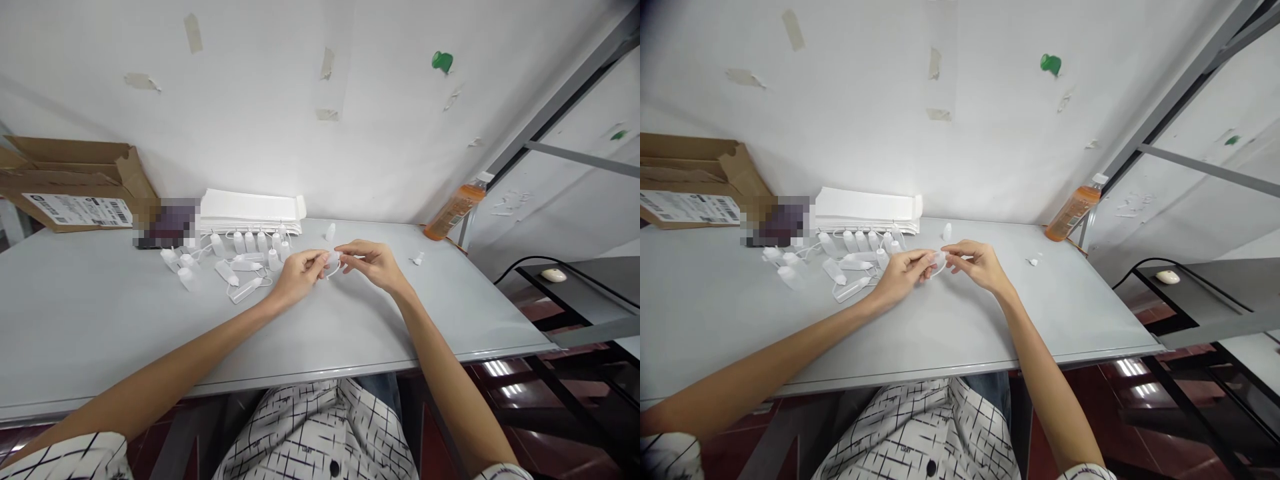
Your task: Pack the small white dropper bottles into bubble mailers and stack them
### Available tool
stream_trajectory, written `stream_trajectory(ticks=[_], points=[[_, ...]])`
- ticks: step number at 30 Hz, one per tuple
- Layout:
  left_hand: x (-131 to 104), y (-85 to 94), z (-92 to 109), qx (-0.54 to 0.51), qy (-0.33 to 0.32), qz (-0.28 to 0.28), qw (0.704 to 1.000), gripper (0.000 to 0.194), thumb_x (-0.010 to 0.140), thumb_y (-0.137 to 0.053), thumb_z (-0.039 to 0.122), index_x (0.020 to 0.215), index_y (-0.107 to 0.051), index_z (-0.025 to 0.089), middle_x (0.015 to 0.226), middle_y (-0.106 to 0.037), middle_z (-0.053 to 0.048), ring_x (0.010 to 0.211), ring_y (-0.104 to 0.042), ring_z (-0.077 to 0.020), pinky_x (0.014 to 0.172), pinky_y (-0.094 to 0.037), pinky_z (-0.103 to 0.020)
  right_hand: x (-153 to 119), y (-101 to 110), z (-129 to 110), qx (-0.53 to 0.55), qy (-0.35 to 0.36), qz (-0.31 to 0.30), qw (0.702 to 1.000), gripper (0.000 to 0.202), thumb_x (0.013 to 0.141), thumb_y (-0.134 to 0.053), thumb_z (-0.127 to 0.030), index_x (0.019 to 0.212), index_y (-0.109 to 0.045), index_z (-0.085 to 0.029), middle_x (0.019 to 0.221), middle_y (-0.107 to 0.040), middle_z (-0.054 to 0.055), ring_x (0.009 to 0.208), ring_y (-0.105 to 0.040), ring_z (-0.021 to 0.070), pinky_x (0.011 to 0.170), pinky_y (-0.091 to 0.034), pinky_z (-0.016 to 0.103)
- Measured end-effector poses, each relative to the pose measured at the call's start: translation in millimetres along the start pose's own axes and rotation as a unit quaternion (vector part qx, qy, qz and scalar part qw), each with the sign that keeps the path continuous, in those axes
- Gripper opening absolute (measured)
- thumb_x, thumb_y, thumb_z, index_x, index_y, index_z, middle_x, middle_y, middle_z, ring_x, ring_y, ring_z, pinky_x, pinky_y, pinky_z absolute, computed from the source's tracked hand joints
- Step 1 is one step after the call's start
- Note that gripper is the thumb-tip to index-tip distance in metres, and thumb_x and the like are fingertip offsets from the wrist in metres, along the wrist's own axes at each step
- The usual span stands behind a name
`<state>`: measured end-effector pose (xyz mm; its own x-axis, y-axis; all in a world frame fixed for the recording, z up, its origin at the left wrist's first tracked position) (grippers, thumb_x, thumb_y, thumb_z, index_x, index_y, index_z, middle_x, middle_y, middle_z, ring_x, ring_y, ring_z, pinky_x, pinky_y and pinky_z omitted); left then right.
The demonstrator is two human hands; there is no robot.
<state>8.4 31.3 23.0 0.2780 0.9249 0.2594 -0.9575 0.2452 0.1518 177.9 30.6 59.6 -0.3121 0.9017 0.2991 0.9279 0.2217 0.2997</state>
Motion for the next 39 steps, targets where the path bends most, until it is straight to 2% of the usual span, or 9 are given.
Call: stream_trajectory(ticks=[5,9,14,18,23,27,33,39], points=[[0,3.2,1,0.022,-0.054,0.007,0.998,0.031,0.09,-0.058,0.037,0.102,-0.075,0.014,0.083,-0.064,-0.005,0.06,-0.05,-0.0093,0.055,-0.041,-0.023,-1,-4,0,0.022,-0.003,0.005,1.0,0.027,0.08,-0.073,-0.042,0.092,-0.078,-0.018,0.087,-0.068,0.006,0.07,-0.066,0.0165,0.065,-0.062,0.036],[-1,4.9,2,0.066,-0.08,0.019,0.994,0.031,0.09,-0.058,0.033,0.11,-0.074,0.014,0.081,-0.062,-0.004,0.062,-0.049,-0.0101,0.057,-0.041,-0.023,-1,-5,2,0.04,0.008,0.025,0.999,0.021,0.079,-0.075,-0.037,0.089,-0.078,-0.018,0.081,-0.066,0.004,0.066,-0.065,0.015,0.067,-0.059,0.036],[-3,4.9,5,0.099,-0.124,0.032,0.987,0.028,0.092,-0.059,0.03,0.111,-0.073,0.016,0.083,-0.063,-0.004,0.071,-0.055,-0.0129,0.064,-0.045,-0.025,-1,-5,2,0.059,0.001,0.038,0.998,0.017,0.077,-0.077,-0.033,0.086,-0.078,-0.018,0.081,-0.066,0.003,0.064,-0.065,0.0145,0.066,-0.057,0.034],[-4,5.8,8,0.128,-0.153,0.038,0.979,0.027,0.092,-0.06,0.03,0.11,-0.073,0.016,0.088,-0.065,-0.006,0.074,-0.057,-0.0134,0.059,-0.044,-0.023,-1,-5,3,0.063,-0.022,0.035,0.997,0.019,0.075,-0.078,-0.034,0.086,-0.077,-0.018,0.081,-0.067,0.003,0.066,-0.066,0.0152,0.069,-0.057,0.034],[-4,7.8,10,0.164,-0.185,0.043,0.968,0.025,0.091,-0.06,0.028,0.109,-0.073,0.016,0.088,-0.066,-0.005,0.07,-0.057,-0.0117,0.055,-0.043,-0.021,-1,-7,6,0.081,-0.047,0.018,0.995,0.025,0.075,-0.078,-0.038,0.088,-0.077,-0.017,0.08,-0.071,0.005,0.069,-0.068,0.0173,0.074,-0.058,0.038],[-6,7.7,11,0.175,-0.212,0.044,0.961,0.024,0.092,-0.06,0.027,0.108,-0.074,0.016,0.089,-0.067,-0.005,0.071,-0.058,-0.0115,0.058,-0.046,-0.021,-2,-10,8,0.105,-0.058,-0.007,0.993,0.027,0.075,-0.078,-0.039,0.088,-0.077,-0.015,0.079,-0.072,0.006,0.067,-0.068,0.0174,0.073,-0.059,0.039],[-8,6.3,12,0.19,-0.261,0.044,0.946,0.022,0.093,-0.058,0.025,0.107,-0.073,0.017,0.091,-0.066,-0.005,0.069,-0.058,-0.0108,0.065,-0.05,-0.024,-2,-11,10,0.117,-0.082,-0.025,0.989,0.028,0.074,-0.079,-0.039,0.086,-0.072,-0.014,0.075,-0.07,0.005,0.065,-0.067,0.0166,0.072,-0.059,0.038],[-10,4.7,13,0.2,-0.312,0.047,0.928,0.021,0.094,-0.058,0.021,0.109,-0.072,0.017,0.091,-0.064,-0.005,0.069,-0.058,-0.0102,0.062,-0.049,-0.023,-1,-10,18,0.145,-0.09,-0.037,0.985,0.025,0.073,-0.08,-0.036,0.083,-0.069,-0.015,0.069,-0.066,0.001,0.063,-0.064,0.0142,0.07,-0.06,0.038]])
Point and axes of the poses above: each hand's wrist, its own x-axis towards the middle knuckle, its own y-axis out of the back of the hand, z = x × y, the point moved 4 cm from there along x, towards the middle knuckle
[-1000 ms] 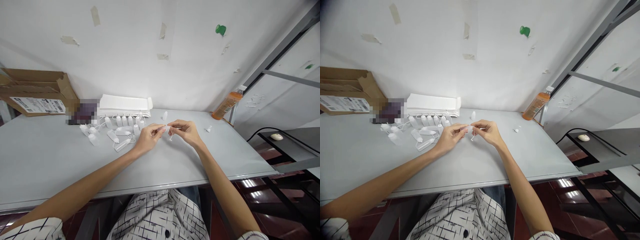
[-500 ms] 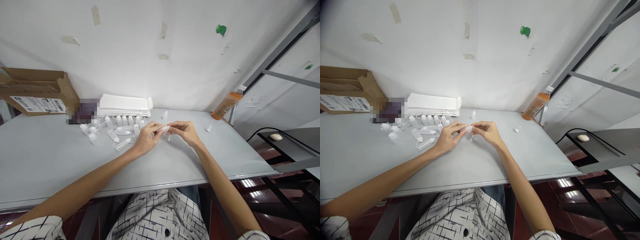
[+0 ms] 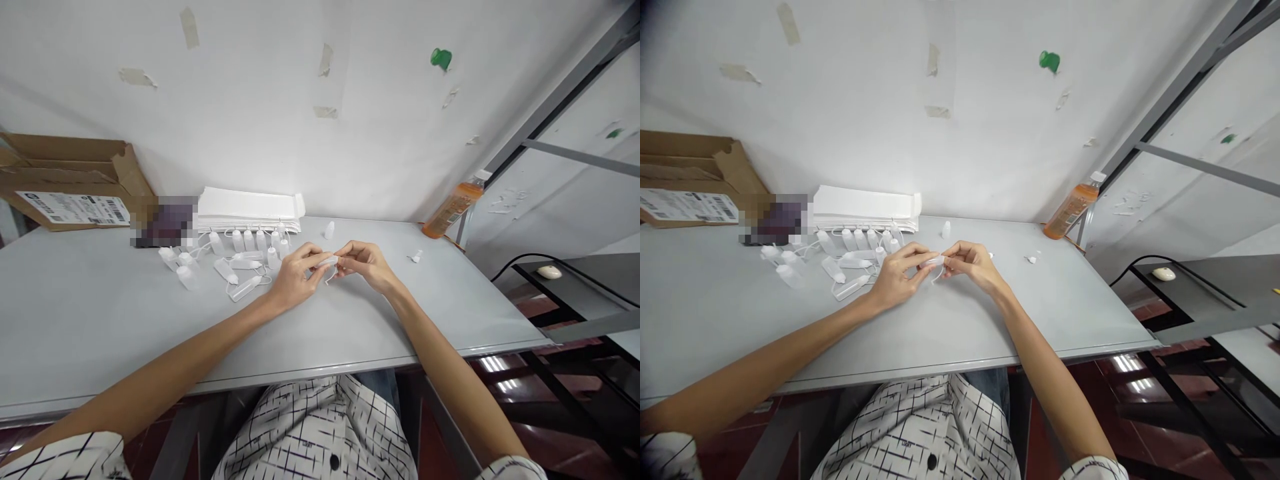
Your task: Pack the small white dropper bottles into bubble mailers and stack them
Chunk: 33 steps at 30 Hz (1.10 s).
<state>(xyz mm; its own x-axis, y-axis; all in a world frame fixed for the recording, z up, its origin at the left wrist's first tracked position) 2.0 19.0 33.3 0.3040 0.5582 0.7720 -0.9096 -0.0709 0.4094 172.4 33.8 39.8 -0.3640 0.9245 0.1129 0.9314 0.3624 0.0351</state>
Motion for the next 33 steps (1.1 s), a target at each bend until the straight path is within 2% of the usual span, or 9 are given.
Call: stream_trajectory(ticks=[9,13,15,18,21,23,26,30,33], points=[[0,1.7,8,0.034,-0.069,0.008,0.997,0.022,0.096,-0.052,0.016,0.11,-0.069,0.017,0.092,-0.059,-0.005,0.074,-0.057,-0.0105,0.066,-0.049,-0.023,2,2,8,0.033,0.007,0.005,0.999,0.022,0.072,-0.081,-0.032,0.083,-0.07,-0.015,0.073,-0.067,0.002,0.063,-0.063,0.0134,0.068,-0.062,0.038],[0,2.3,9,0.034,-0.072,-0.007,0.997,0.024,0.097,-0.049,0.016,0.111,-0.069,0.016,0.093,-0.06,-0.007,0.078,-0.058,-0.0123,0.069,-0.05,-0.026,1,2,5,0.038,0.004,0.01,0.999,0.023,0.07,-0.082,-0.033,0.08,-0.07,-0.015,0.072,-0.068,0.002,0.061,-0.063,0.0131,0.068,-0.061,0.037],[2,2.6,8,0.017,-0.041,-0.007,0.999,0.023,0.096,-0.051,0.02,0.109,-0.07,0.017,0.093,-0.062,-0.007,0.077,-0.058,-0.0125,0.069,-0.051,-0.026,0,1,1,0.024,0.007,0.014,1.0,0.025,0.071,-0.082,-0.035,0.081,-0.071,-0.016,0.073,-0.069,0.002,0.061,-0.064,0.0139,0.068,-0.061,0.038],[5,2.8,3,-0.031,0.076,0.004,0.997,0.021,0.093,-0.058,0.03,0.104,-0.072,0.018,0.092,-0.065,-0.007,0.075,-0.059,-0.013,0.067,-0.05,-0.026,-3,-1,-10,-0.035,0.034,0.031,0.998,0.028,0.074,-0.08,-0.041,0.084,-0.072,-0.016,0.079,-0.072,0.005,0.066,-0.067,0.0161,0.071,-0.061,0.038],[7,-0.5,-2,-0.139,0.22,-0.012,0.965,0.029,0.092,-0.058,0.038,0.106,-0.071,0.016,0.079,-0.065,-0.004,0.063,-0.055,-0.0114,0.057,-0.047,-0.024,-6,-5,-19,-0.103,0.08,0.059,0.99,0.029,0.077,-0.077,-0.043,0.088,-0.073,-0.016,0.083,-0.073,0.006,0.071,-0.068,0.0178,0.071,-0.06,0.037],[7,-3.1,-3,-0.212,0.274,-0.033,0.937,0.033,0.091,-0.059,0.041,0.106,-0.071,0.014,0.072,-0.061,-0.002,0.055,-0.05,-0.0091,0.052,-0.043,-0.023,-7,-6,-23,-0.137,0.107,0.071,0.982,0.026,0.08,-0.075,-0.041,0.091,-0.073,-0.017,0.081,-0.072,0.005,0.071,-0.068,0.0174,0.069,-0.059,0.035],[9,-2.7,-2,-0.256,0.294,-0.042,0.92,0.033,0.088,-0.064,0.043,0.102,-0.071,0.013,0.071,-0.06,-0.001,0.053,-0.047,-0.0076,0.051,-0.041,-0.023,-8,-9,-25,-0.161,0.122,0.071,0.977,0.023,0.081,-0.073,-0.039,0.092,-0.075,-0.019,0.081,-0.07,0.004,0.069,-0.066,0.0158,0.067,-0.059,0.033],[10,0.0,-2,-0.265,0.276,-0.035,0.923,0.033,0.082,-0.07,0.042,0.097,-0.073,0.013,0.071,-0.062,-0.002,0.054,-0.048,-0.0081,0.049,-0.04,-0.022,-10,-9,-27,-0.162,0.111,0.07,0.978,0.025,0.08,-0.073,-0.041,0.091,-0.076,-0.019,0.088,-0.068,0.006,0.065,-0.063,0.0144,0.057,-0.058,0.032],[9,-0.2,-3,-0.261,0.274,-0.037,0.925,0.032,0.08,-0.073,0.04,0.096,-0.074,0.013,0.072,-0.065,-0.003,0.054,-0.048,-0.0082,0.048,-0.039,-0.022,-10,-9,-25,-0.147,0.094,0.057,0.983,0.026,0.08,-0.074,-0.041,0.09,-0.075,-0.017,0.078,-0.067,0.004,0.057,-0.06,0.0132,0.051,-0.056,0.031]])
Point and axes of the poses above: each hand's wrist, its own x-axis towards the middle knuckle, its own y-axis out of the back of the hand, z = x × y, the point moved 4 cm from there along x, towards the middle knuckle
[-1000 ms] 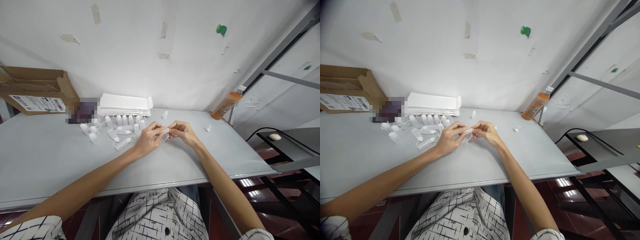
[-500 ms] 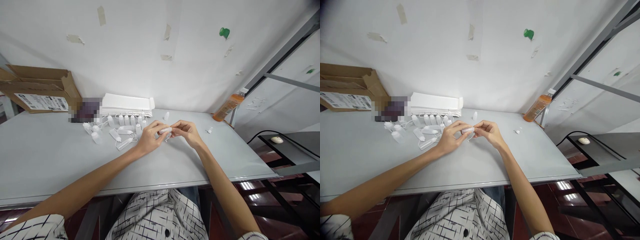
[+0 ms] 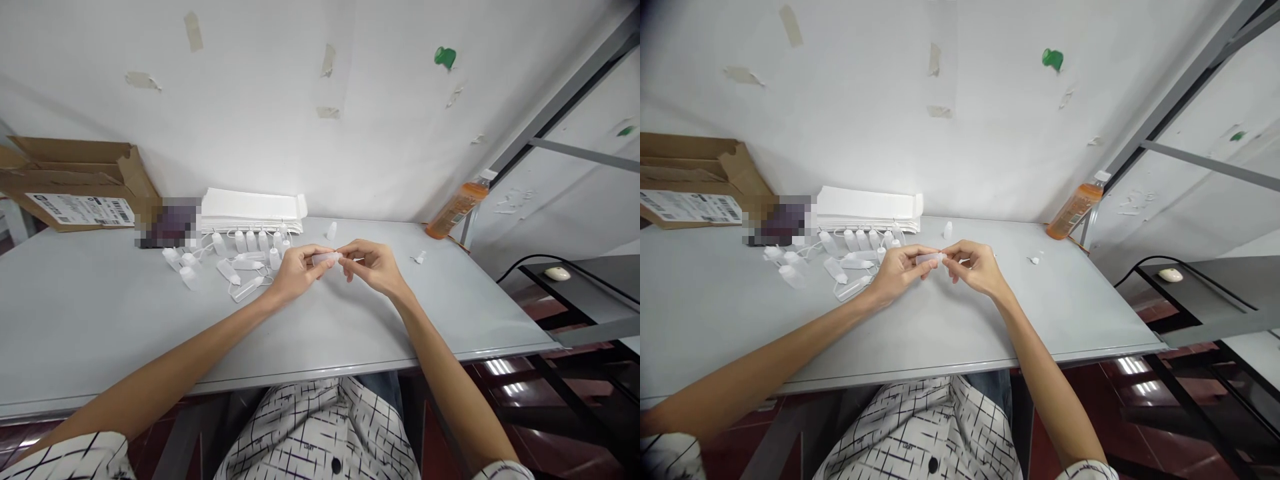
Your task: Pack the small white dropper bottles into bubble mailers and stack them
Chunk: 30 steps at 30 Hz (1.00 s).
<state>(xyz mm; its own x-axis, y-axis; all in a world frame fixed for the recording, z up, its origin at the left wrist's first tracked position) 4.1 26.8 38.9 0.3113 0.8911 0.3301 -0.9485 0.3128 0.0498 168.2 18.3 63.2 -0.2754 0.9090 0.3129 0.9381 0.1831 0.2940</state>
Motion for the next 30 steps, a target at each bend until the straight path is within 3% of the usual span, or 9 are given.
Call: stream_trajectory(ticks=[5,8,11,20,26,30], points=[[-1,-0.5,-4,0.008,-0.01,-0.008,1.0,0.03,0.081,-0.071,0.036,0.098,-0.075,0.012,0.081,-0.072,-0.007,0.058,-0.055,-0.0104,0.052,-0.045,-0.023,-1,-2,7,0.058,-0.032,-0.033,0.997,0.028,0.079,-0.075,-0.04,0.089,-0.071,-0.014,0.059,-0.064,0.001,0.051,-0.063,0.0152,0.051,-0.056,0.031],[-1,-0.1,-3,0.036,-0.042,-0.008,0.998,0.027,0.083,-0.069,0.033,0.1,-0.074,0.013,0.094,-0.075,-0.01,0.078,-0.067,-0.0172,0.067,-0.054,-0.028,-1,-4,9,0.089,-0.052,-0.031,0.994,0.031,0.074,-0.079,-0.041,0.086,-0.07,-0.014,0.058,-0.066,0.001,0.052,-0.066,0.0172,0.051,-0.057,0.032],[-2,0.7,-3,0.082,-0.075,-0.004,0.994,0.025,0.084,-0.067,0.03,0.102,-0.074,0.014,0.101,-0.074,-0.011,0.091,-0.068,-0.0206,0.077,-0.056,-0.031,0,-5,10,0.107,-0.065,-0.034,0.992,0.033,0.071,-0.081,-0.042,0.084,-0.069,-0.015,0.059,-0.067,0.001,0.052,-0.067,0.0174,0.052,-0.058,0.032],[-7,-0.4,4,0.219,-0.194,0.016,0.956,0.018,0.088,-0.062,0.021,0.101,-0.074,0.017,0.083,-0.07,-0.005,0.071,-0.062,-0.0135,0.059,-0.048,-0.023,0,-6,11,0.131,-0.072,-0.028,0.988,0.031,0.069,-0.083,-0.04,0.078,-0.067,-0.016,0.067,-0.07,0.003,0.053,-0.066,0.0167,0.056,-0.058,0.034],[-12,-2.5,5,0.264,-0.237,0.015,0.935,0.021,0.092,-0.057,0.02,0.108,-0.071,0.017,0.088,-0.069,-0.006,0.076,-0.064,-0.0144,0.068,-0.053,-0.026,0,-7,13,0.132,-0.082,-0.024,0.988,0.033,0.067,-0.084,-0.041,0.076,-0.066,-0.016,0.066,-0.069,0.003,0.054,-0.067,0.0173,0.058,-0.058,0.035],[-14,-4.5,3,0.275,-0.263,0.014,0.925,0.022,0.094,-0.054,0.018,0.111,-0.068,0.017,0.09,-0.067,-0.006,0.075,-0.064,-0.0131,0.066,-0.052,-0.024,-1,-7,15,0.135,-0.086,-0.021,0.987,0.031,0.066,-0.084,-0.04,0.075,-0.066,-0.016,0.067,-0.069,0.002,0.055,-0.067,0.0175,0.058,-0.058,0.034]])
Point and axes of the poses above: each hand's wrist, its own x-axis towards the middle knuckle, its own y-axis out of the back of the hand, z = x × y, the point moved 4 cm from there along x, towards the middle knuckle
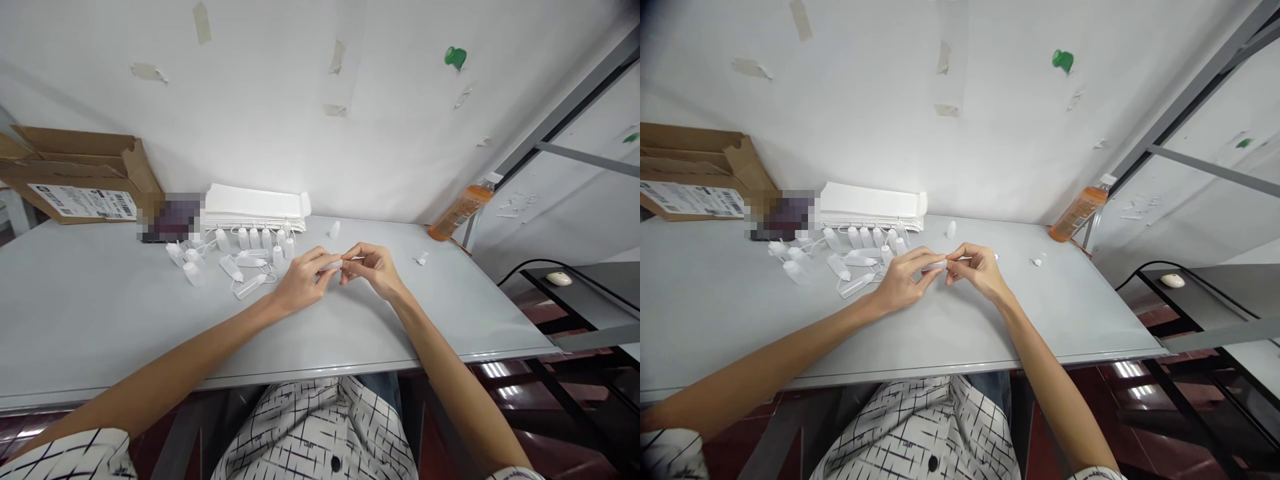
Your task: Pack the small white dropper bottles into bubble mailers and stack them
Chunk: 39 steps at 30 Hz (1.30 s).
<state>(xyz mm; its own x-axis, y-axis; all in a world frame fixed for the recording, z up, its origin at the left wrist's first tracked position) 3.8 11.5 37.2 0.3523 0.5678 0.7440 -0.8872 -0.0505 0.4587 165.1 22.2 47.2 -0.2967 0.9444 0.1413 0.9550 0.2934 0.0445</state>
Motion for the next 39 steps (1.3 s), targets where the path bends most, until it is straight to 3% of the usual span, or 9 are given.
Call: stream_trajectory(ticks=[6,12,18,21,26,30,33,36,39], points=[[-2,-1.7,3,0.02,-0.058,0.013,0.998,0.027,0.094,-0.05,0.011,0.116,-0.064,0.016,0.092,-0.065,-0.007,0.077,-0.063,-0.0133,0.067,-0.052,-0.025,0,1,2,0.014,0.004,0.009,1.0,0.029,0.067,-0.083,-0.037,0.074,-0.065,-0.016,0.068,-0.069,0.003,0.055,-0.067,0.0177,0.058,-0.059,0.036],[-3,-2.8,4,0.061,-0.055,0.013,0.997,0.027,0.094,-0.048,0.011,0.115,-0.064,0.016,0.094,-0.066,-0.007,0.078,-0.064,-0.0131,0.069,-0.053,-0.025,1,1,2,0.012,0.011,0.008,1.0,0.027,0.07,-0.082,-0.037,0.077,-0.066,-0.016,0.069,-0.069,0.002,0.056,-0.067,0.0165,0.061,-0.06,0.037],[0,-2.7,0,0.119,-0.013,0.005,0.993,0.022,0.092,-0.052,0.016,0.108,-0.066,0.016,0.09,-0.071,-0.006,0.081,-0.067,-0.0169,0.073,-0.052,-0.028,2,0,-1,-0.013,0.02,0.015,1.0,0.028,0.073,-0.079,-0.04,0.084,-0.069,-0.016,0.074,-0.067,0.002,0.059,-0.066,0.0152,0.064,-0.061,0.036],[1,-1.3,-6,0.116,0.039,-0.004,0.992,0.022,0.093,-0.053,0.022,0.109,-0.066,0.017,0.094,-0.073,-0.006,0.077,-0.067,-0.0168,0.068,-0.049,-0.027,3,1,-3,-0.018,0.022,0.019,0.999,0.03,0.075,-0.076,-0.042,0.089,-0.07,-0.016,0.077,-0.066,0.002,0.058,-0.066,0.0142,0.062,-0.06,0.036],[2,-1.0,-16,0.052,0.16,-0.031,0.985,0.019,0.089,-0.057,0.029,0.104,-0.062,0.018,0.081,-0.069,-0.001,0.058,-0.058,-0.0124,0.06,-0.044,-0.025,4,27,-12,-0.059,0.061,0.124,0.989,0.029,0.076,-0.073,-0.042,0.09,-0.07,-0.017,0.077,-0.064,0.001,0.051,-0.06,0.0108,0.049,-0.053,0.028],[0,-5.1,-16,0.02,0.19,-0.067,0.979,0.02,0.087,-0.055,0.028,0.105,-0.056,0.02,0.078,-0.066,0.001,0.057,-0.055,-0.0118,0.059,-0.041,-0.024,0,66,-17,-0.131,0.103,0.263,0.95,0.024,0.077,-0.067,-0.039,0.084,-0.069,-0.016,0.072,-0.063,0.002,0.049,-0.057,0.0111,0.044,-0.046,0.025],[-2,-7.5,-15,0.013,0.198,-0.085,0.976,0.031,0.088,-0.053,0.028,0.118,-0.053,0.02,0.078,-0.064,0.002,0.055,-0.052,-0.0115,0.06,-0.041,-0.024,-2,91,-11,-0.265,0.079,0.318,0.907,0.02,0.079,-0.061,-0.033,0.082,-0.069,-0.016,0.074,-0.066,0.003,0.051,-0.058,0.0128,0.05,-0.046,0.027],[-3,-8.2,-15,0.003,0.219,-0.096,0.971,0.035,0.091,-0.049,0.029,0.124,-0.054,0.02,0.077,-0.062,0.002,0.058,-0.055,-0.0121,0.062,-0.043,-0.025,0,103,2,-0.436,-0.012,0.293,0.851,0.019,0.079,-0.056,-0.023,0.087,-0.072,-0.018,0.082,-0.07,0.003,0.062,-0.063,0.0159,0.064,-0.048,0.03],[-3,-8.7,-16,-0.051,0.262,-0.098,0.959,0.031,0.092,-0.046,0.032,0.12,-0.058,0.021,0.077,-0.06,0.001,0.06,-0.058,-0.0118,0.063,-0.046,-0.024,2,106,15,-0.547,-0.085,0.221,0.803,0.031,0.077,-0.056,-0.014,0.101,-0.075,-0.023,0.096,-0.072,0.005,0.078,-0.066,0.0189,0.073,-0.046,0.03]])
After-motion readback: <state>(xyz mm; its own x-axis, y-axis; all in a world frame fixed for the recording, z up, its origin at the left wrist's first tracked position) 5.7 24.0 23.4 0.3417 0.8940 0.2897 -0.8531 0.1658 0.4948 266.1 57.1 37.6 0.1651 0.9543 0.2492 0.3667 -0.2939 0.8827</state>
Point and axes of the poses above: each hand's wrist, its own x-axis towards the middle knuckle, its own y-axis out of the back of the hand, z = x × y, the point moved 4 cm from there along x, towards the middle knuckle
